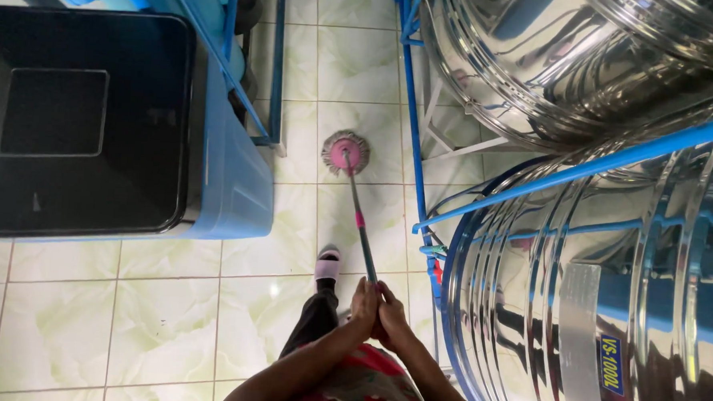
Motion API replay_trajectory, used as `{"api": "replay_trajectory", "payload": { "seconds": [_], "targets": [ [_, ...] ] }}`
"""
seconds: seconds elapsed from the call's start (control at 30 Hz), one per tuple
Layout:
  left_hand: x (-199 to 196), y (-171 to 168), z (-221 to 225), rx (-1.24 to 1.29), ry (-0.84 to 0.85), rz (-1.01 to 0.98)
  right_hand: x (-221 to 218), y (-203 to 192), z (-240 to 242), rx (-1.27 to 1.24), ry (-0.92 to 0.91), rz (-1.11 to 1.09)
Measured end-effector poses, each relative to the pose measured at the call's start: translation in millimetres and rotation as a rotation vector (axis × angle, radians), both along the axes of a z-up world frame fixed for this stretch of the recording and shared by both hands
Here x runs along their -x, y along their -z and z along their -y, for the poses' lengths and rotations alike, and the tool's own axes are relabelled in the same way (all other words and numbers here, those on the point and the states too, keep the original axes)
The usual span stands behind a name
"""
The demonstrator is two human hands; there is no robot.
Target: The recorder wipes a white table surface and then mops the tiled floor around water purification equipment.
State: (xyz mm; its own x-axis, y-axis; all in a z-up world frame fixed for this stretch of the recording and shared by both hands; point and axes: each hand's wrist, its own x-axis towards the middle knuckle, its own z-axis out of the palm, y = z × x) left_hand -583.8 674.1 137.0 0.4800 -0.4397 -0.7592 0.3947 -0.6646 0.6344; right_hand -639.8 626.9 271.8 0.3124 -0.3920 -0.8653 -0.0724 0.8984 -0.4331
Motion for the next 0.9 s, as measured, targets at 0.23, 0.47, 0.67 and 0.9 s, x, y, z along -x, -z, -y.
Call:
{"api": "replay_trajectory", "payload": {
  "seconds": [0.23,0.47,0.67,0.9],
  "targets": [
    [-5.4,-73.3,-3.1,0.001,-0.143,-0.106,8.9,9.2,-6.0,-0.039,-0.073,-0.027],
    [-50.5,-55.3,48.9,0.023,-0.184,-0.187,-42.2,14.5,48.8,-0.023,-0.126,-0.068],
    [-144.8,30.7,137.6,0.145,-0.255,-0.082,-138.2,76.4,138.3,0.035,-0.197,0.009],
    [-305.3,-23.6,241.1,0.102,-0.32,-0.122,-288.6,89.4,238.1,-0.078,-0.158,0.059]
  ]
}}
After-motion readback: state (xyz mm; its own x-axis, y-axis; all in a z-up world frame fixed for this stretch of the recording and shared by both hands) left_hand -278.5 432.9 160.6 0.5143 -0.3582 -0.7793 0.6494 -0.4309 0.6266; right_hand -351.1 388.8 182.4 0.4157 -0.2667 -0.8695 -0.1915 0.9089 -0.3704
